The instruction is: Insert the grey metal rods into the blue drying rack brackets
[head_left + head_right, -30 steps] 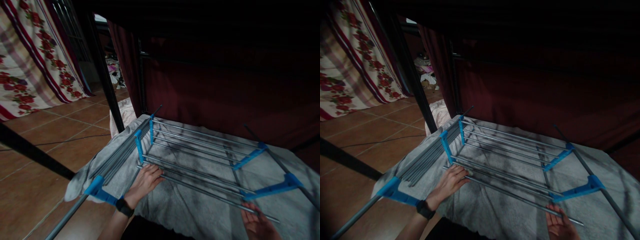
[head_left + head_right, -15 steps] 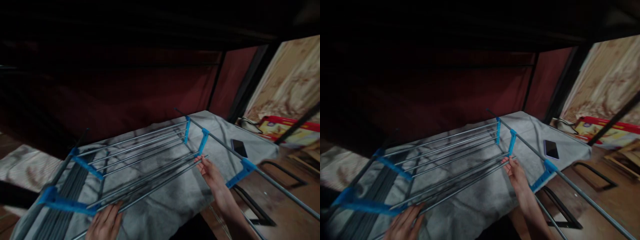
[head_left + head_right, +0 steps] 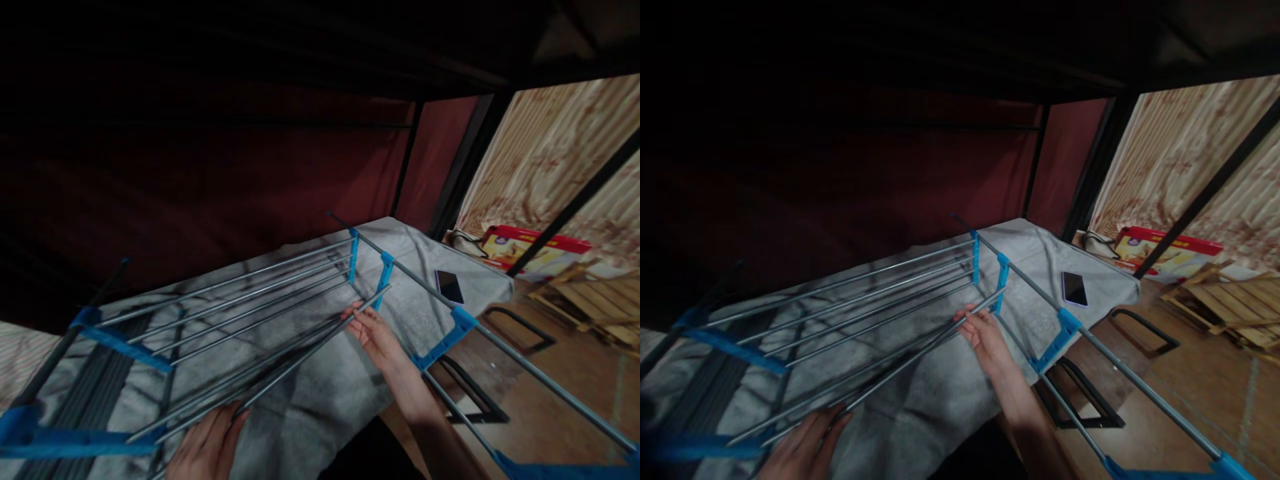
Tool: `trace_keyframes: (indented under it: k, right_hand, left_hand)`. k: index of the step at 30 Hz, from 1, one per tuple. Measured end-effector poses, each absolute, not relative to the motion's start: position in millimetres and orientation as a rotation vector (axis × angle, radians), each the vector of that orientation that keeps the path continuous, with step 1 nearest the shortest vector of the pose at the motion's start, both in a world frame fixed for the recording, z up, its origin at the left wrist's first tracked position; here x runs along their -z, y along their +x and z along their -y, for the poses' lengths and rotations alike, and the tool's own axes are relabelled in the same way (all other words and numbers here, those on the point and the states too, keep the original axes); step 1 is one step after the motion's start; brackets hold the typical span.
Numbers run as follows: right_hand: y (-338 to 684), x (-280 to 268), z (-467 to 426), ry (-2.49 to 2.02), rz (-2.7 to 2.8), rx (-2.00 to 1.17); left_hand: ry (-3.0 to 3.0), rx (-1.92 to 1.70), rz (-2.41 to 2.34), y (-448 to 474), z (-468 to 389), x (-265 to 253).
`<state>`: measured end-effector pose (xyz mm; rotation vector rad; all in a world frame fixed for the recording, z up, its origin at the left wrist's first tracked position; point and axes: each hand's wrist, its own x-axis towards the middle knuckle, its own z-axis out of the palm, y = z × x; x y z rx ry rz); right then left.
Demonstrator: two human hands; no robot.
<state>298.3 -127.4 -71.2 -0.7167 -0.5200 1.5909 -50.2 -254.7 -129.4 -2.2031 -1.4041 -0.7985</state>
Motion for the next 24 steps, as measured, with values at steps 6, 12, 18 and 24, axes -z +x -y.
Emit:
trace_keyframes:
  k: [6, 12, 18, 24]
  right_hand:
    - [260.5, 83.9, 149.8, -0.736, 0.590, -1.749]
    - [248.1, 97.9, 156.4, -0.802, 0.564, -1.772]
    - [276.4, 115.2, 152.7, -0.912, 0.405, -1.666]
    - [300.0, 136.4, 154.9, -1.004, 0.389, -1.685]
  left_hand:
    - [-2.202, 0.905, 1.601, -21.7, 253.9, 107.6]
    - [-2.148, 0.790, 1.705, -22.3, 260.4, 105.2]
    - [-2.083, 0.695, 1.852, -34.2, 268.4, 101.4]
    - [-1.971, 0.606, 2.104, -40.6, 275.6, 94.8]
